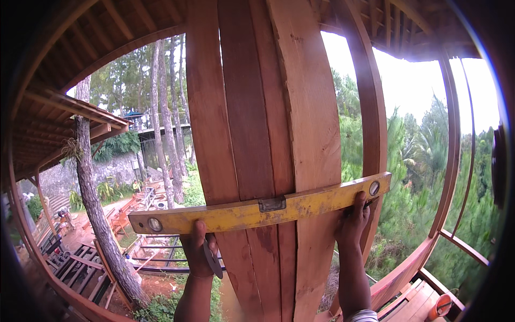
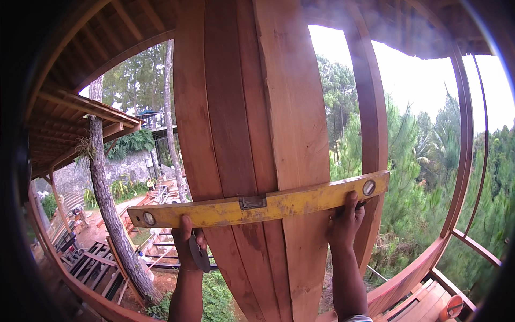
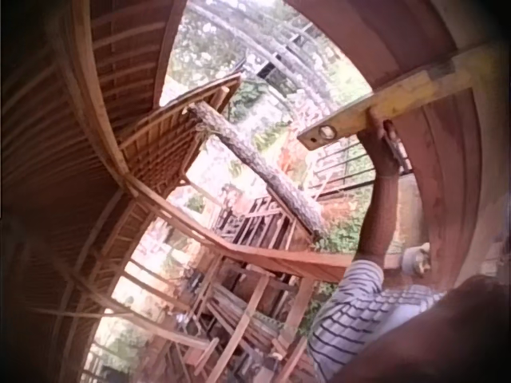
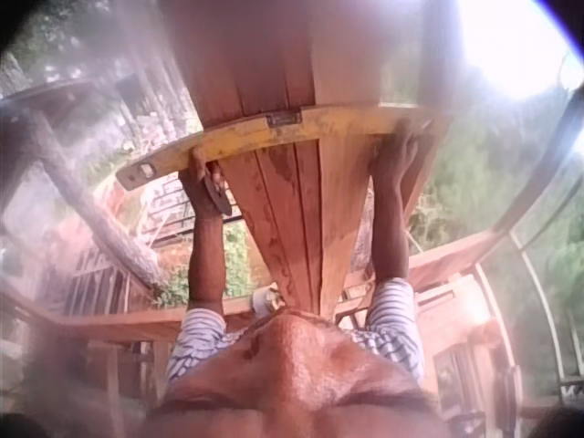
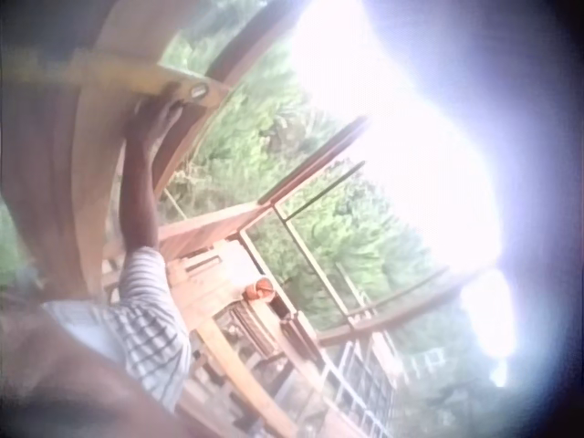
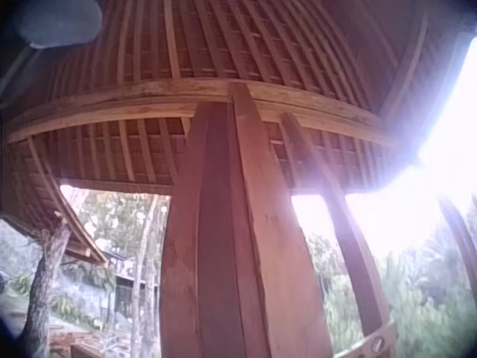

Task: The person uses a spirit level to check the vertical alignment of a wooden beam and marks it with a pencil. They repeatedly reposition the level and make marks along the beam's edge.

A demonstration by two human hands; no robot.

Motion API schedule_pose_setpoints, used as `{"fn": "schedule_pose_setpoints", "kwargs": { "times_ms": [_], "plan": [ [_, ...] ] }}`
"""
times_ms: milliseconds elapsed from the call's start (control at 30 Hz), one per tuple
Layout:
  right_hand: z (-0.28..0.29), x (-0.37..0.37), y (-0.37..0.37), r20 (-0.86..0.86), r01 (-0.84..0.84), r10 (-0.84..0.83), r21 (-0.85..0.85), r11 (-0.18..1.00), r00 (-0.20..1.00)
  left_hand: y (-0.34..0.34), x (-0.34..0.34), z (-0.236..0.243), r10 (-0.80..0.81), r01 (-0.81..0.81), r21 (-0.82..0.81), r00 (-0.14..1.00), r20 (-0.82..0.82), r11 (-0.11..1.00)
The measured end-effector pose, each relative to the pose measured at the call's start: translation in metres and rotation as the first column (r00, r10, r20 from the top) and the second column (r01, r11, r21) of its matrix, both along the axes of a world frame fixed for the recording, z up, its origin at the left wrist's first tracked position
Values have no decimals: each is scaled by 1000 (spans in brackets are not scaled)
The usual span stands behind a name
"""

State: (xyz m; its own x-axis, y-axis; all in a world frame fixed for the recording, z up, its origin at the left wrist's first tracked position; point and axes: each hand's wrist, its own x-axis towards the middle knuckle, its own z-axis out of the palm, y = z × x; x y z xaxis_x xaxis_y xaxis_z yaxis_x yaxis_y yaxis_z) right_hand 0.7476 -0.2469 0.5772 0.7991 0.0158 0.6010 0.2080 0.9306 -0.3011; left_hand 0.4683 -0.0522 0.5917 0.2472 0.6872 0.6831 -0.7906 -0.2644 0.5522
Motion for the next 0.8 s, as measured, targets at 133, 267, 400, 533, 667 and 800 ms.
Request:
{"fn": "schedule_pose_setpoints", "kwargs": {
  "times_ms": [133,267,400,533,667,800],
  "plan": [
    [0,-2,0,-44,15,-14,16,1000,999,-4,-2,-2,51,-53,-52,997,-50,997],
    [19,-23,5,-159,57,-47,65,996,986,7,0,-9,25,-25,-49,1000,-17,998],
    [-15,5,-6,-13,-37,36,-52,998,999,11,-1,-25,-170,172,-19,983,69,985],
    [-73,-62,-66,-3,-167,173,-267,949,985,-66,-71,-41,-122,123,17,938,325,992],
    [-159,-123,-194,30,-186,527,-918,351,849,-72,-117,-87,198,-205,37,971,132,978],
    [-135,-239,-148,434,321,296,-876,360,851,-134,-110,-47,198,-128,201,904,-379,971]
  ]
}}
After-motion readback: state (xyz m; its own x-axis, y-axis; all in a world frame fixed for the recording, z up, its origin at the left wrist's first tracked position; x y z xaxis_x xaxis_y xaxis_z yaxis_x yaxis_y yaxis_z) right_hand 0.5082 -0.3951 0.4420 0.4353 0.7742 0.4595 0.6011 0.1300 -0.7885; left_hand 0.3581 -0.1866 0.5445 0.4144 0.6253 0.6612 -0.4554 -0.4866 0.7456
